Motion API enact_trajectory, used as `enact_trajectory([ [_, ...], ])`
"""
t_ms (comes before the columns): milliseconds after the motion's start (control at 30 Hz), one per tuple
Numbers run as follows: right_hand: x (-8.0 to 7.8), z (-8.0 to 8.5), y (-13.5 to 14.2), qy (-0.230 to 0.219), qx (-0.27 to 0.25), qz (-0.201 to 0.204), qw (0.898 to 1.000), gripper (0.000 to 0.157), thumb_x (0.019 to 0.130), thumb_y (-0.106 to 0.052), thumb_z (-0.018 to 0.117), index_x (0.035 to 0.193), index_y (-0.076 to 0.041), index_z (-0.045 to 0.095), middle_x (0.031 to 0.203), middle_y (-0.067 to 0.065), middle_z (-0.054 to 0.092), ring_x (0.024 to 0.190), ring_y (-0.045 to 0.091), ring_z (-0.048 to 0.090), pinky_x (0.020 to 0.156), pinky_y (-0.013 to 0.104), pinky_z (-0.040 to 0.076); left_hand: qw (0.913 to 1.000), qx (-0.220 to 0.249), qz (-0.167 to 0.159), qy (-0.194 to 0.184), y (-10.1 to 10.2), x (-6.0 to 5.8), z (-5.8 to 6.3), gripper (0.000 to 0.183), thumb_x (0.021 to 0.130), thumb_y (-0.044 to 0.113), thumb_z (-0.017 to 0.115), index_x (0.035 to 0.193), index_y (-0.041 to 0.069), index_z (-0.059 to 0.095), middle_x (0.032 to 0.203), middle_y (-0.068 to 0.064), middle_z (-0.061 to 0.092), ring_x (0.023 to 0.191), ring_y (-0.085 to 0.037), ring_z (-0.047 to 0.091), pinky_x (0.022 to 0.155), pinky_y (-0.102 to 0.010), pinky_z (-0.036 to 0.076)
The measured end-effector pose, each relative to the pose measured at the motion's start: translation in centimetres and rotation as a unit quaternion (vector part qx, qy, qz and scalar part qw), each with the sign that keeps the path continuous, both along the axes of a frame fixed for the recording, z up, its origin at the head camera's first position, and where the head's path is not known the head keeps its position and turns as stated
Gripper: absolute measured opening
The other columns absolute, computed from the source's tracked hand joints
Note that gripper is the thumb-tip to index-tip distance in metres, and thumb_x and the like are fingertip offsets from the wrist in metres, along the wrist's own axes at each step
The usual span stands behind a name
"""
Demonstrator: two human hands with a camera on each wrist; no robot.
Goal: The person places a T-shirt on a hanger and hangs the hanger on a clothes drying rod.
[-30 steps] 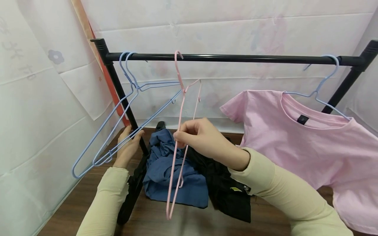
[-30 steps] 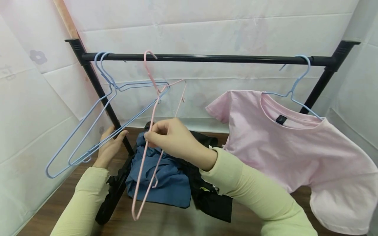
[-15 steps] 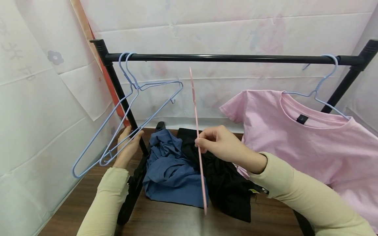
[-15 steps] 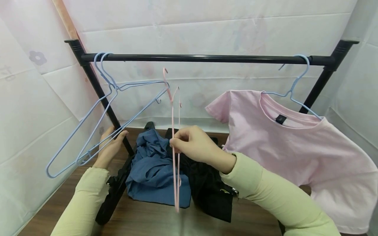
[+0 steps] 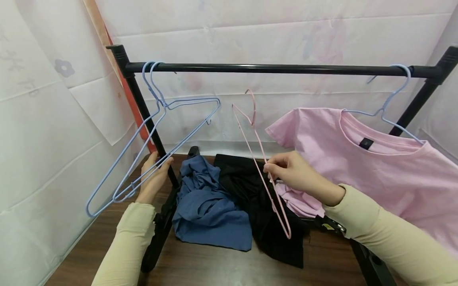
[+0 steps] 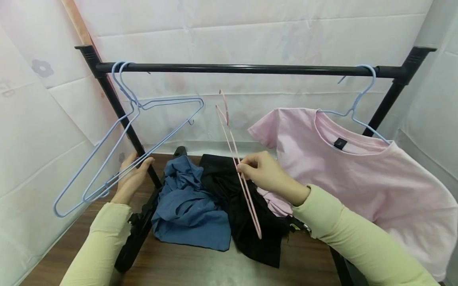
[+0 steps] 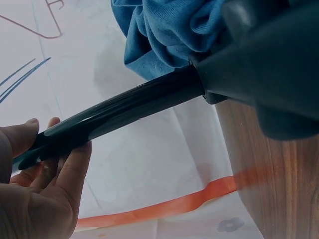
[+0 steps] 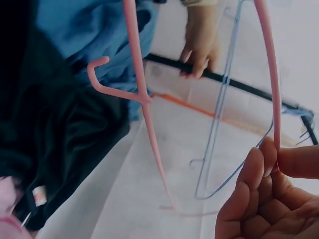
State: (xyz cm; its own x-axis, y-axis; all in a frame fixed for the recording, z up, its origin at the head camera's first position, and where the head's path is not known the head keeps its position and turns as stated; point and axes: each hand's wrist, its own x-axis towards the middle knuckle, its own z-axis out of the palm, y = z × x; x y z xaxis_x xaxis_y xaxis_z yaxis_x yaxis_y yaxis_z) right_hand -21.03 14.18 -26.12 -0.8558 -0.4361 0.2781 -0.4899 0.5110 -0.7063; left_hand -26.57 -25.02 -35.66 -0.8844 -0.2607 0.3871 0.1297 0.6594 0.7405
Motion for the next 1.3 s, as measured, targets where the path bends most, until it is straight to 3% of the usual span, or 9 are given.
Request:
enact_trajectory([
  [167,-0.2,-0.4,1.6,0.026,0.031,-0.04,0.998,0.017,0.094,-0.013,0.064,0.08,-0.006,0.071,0.064,0.001,0.062,0.06,0.003,0.053,0.065,0.02,0.044,0.9999,0.008,-0.007,0.01,0.1,0.1,-0.1,0.041,0.098,0.041,0.057,0.112,0.003,0.056,0.103,-0.019,0.062,0.088,-0.032,0.056,0.074,-0.037,0.042],
  [400,0.0,-1.1,3.4,0.036,0.01,-0.086,0.996,0.017,0.094,-0.014,0.065,0.085,-0.004,0.075,0.072,0.005,0.068,0.064,0.001,0.056,0.063,0.019,0.046,1.0,-0.004,0.005,-0.006,0.2,0.2,0.1,0.05,0.098,0.045,0.055,0.122,0.0,0.053,0.111,-0.023,0.06,0.096,-0.038,0.056,0.079,-0.046,0.044],
  [567,0.2,-1.9,4.5,0.049,-0.005,-0.112,0.992,0.016,0.093,-0.013,0.066,0.085,-0.003,0.075,0.071,0.006,0.069,0.063,-0.001,0.058,0.062,0.017,0.048,0.9999,-0.006,0.006,-0.005,0.3,0.2,0.2,0.044,0.099,0.041,0.057,0.117,0.001,0.054,0.107,-0.022,0.061,0.092,-0.036,0.056,0.076,-0.043,0.043],
  [700,0.2,-2.5,5.2,0.068,-0.006,-0.115,0.991,0.015,0.092,-0.009,0.065,0.083,-0.003,0.075,0.07,0.006,0.069,0.063,-0.003,0.059,0.064,0.015,0.047,0.9999,0.009,0.005,-0.008,0.3,0.2,0.2,0.043,0.098,0.04,0.058,0.119,0.002,0.055,0.11,-0.021,0.062,0.096,-0.035,0.058,0.079,-0.042,0.045],
  [967,0.5,-2.9,6.5,0.058,-0.008,-0.138,0.989,0.017,0.095,-0.015,0.064,0.088,-0.003,0.075,0.069,-0.004,0.066,0.064,-0.002,0.057,0.062,0.018,0.047,0.9993,0.034,0.008,-0.012,0.3,0.2,0.1,0.054,0.097,0.048,0.055,0.128,0.004,0.054,0.122,-0.021,0.061,0.108,-0.038,0.057,0.091,-0.048,0.044],
  [1133,0.6,-3.1,7.6,0.063,-0.015,-0.146,0.987,0.019,0.095,-0.016,0.064,0.09,-0.002,0.075,0.067,-0.008,0.063,0.064,-0.001,0.055,0.06,0.018,0.046,0.9988,0.047,0.0,-0.015,0.3,0.3,0.0,0.055,0.096,0.051,0.055,0.129,0.007,0.055,0.121,-0.018,0.061,0.106,-0.035,0.057,0.087,-0.044,0.044],
  [1300,0.5,-3.1,8.4,0.072,-0.019,-0.165,0.984,0.021,0.095,-0.019,0.065,0.088,-0.003,0.075,0.064,-0.011,0.061,0.062,0.0,0.053,0.058,0.018,0.043,0.999,0.032,-0.004,-0.031,0.0,0.7,0.2,0.053,0.098,0.05,0.052,0.126,0.006,0.056,0.115,-0.018,0.061,0.099,-0.033,0.056,0.081,-0.04,0.043],
])
